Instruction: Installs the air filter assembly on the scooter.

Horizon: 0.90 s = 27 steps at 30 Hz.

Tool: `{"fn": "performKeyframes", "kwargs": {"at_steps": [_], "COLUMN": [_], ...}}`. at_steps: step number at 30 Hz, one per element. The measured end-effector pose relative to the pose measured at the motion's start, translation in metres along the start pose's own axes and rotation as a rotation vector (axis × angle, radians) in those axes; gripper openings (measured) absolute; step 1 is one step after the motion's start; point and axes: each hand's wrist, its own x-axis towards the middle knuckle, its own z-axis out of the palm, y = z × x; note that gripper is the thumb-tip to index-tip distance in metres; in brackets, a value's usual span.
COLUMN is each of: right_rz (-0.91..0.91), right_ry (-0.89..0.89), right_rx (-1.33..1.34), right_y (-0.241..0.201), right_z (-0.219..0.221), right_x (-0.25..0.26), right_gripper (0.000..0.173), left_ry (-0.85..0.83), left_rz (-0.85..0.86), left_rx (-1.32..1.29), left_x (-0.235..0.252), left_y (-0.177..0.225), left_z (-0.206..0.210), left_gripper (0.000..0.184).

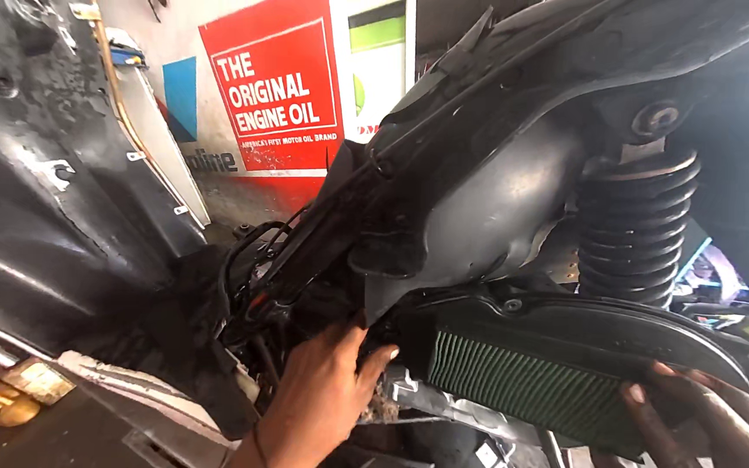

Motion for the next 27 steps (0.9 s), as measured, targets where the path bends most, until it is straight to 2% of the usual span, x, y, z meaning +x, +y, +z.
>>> {"fn": "performKeyframes", "kwargs": {"at_steps": [2,5,9,13,20,23,25,27], "right_rz": [0.012,0.01,0.016,0.045,0.089,0.11,0.119,0.123], "right_ry": [0.006,0.004,0.026,0.037,0.083,0.089,0.088,0.106], "right_rx": [-0.018,-0.017,0.006,0.043,0.087,0.1,0.117,0.134], "right_y": [-0.001,-0.002,-0.001,-0.003,-0.004,-0.006,-0.007,-0.009], "right_z": [0.003,0.005,0.008,0.009,0.017,0.018,0.017,0.02], "right_x": [0.001,0.005,0.006,0.006,0.008,0.006,0.007,0.01], "right_gripper": [0.057,0.054,0.056,0.053,0.047,0.047,0.044,0.044], "left_ry": [0.135,0.244,0.282,0.233,0.172,-0.017,-0.179,-0.172], "left_rz": [0.063,0.061,-0.001,-0.021,-0.095,-0.167,-0.05,0.219], "left_rx": [0.059,-0.031,-0.323,-0.54,-0.164,-0.02,-0.04,-0.122], "left_x": [0.004,0.006,0.005,0.008,0.007,-0.003,-0.009,-0.005], "left_y": [-0.002,-0.006,-0.004,-0.002,0.004,0.011,0.019,0.027], "left_z": [0.01,0.022,0.032,0.028,0.019,0.002,-0.016,-0.025], "left_gripper": [0.044,0.042,0.033,0.027,0.041,0.046,0.039,0.028]}}
